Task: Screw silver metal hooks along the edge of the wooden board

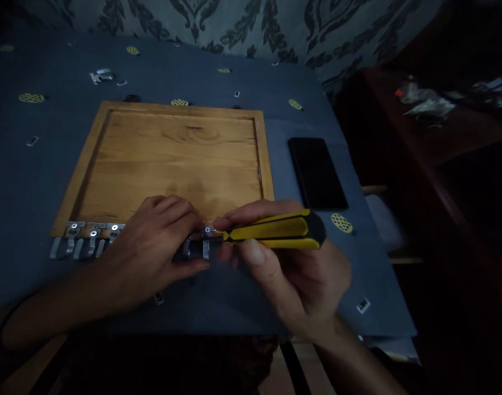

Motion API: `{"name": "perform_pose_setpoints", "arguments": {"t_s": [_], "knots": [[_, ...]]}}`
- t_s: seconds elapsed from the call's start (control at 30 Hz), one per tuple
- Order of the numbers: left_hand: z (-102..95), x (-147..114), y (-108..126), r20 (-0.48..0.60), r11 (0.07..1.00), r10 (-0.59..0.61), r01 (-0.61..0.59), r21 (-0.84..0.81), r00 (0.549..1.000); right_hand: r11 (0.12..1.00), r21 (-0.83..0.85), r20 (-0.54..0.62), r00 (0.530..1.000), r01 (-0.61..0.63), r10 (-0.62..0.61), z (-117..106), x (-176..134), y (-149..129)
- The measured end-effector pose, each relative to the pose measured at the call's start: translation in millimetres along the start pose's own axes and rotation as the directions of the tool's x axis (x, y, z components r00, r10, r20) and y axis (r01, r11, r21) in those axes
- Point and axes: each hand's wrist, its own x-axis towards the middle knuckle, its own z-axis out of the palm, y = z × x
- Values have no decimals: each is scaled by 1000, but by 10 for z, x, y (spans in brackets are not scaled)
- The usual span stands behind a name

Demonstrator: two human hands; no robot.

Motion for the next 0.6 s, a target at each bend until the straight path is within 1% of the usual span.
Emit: {"name": "perform_pose_setpoints", "arguments": {"t_s": [0.13, 0.37, 0.5, 0.57, 0.6], "knots": [[6, 6, -2, -8, 1000, 6, -6, 3, 1000, 999, -27, -42, 999, -24, 23, 31, -7, -3], [-4, 10, 4, 3, 1000, 1, -1, 23, 1000, 998, -64, -5, 1000, -4, 3, 34, 26, -3], [1, 9, -3, -4, 1000, 7, -6, 19, 1000, 1000, -7, -28, 1000, 10, -11, 30, 27, 0], [4, 6, -6, -19, 1000, 11, -11, 10, 1000, 999, -25, -42, 999, 31, -32, 10, 27, -7], [6, 5, -7, -25, 1000, 11, -11, 6, 1000, 999, -34, -27, 999, 31, -32, -4, 27, -10]]}}
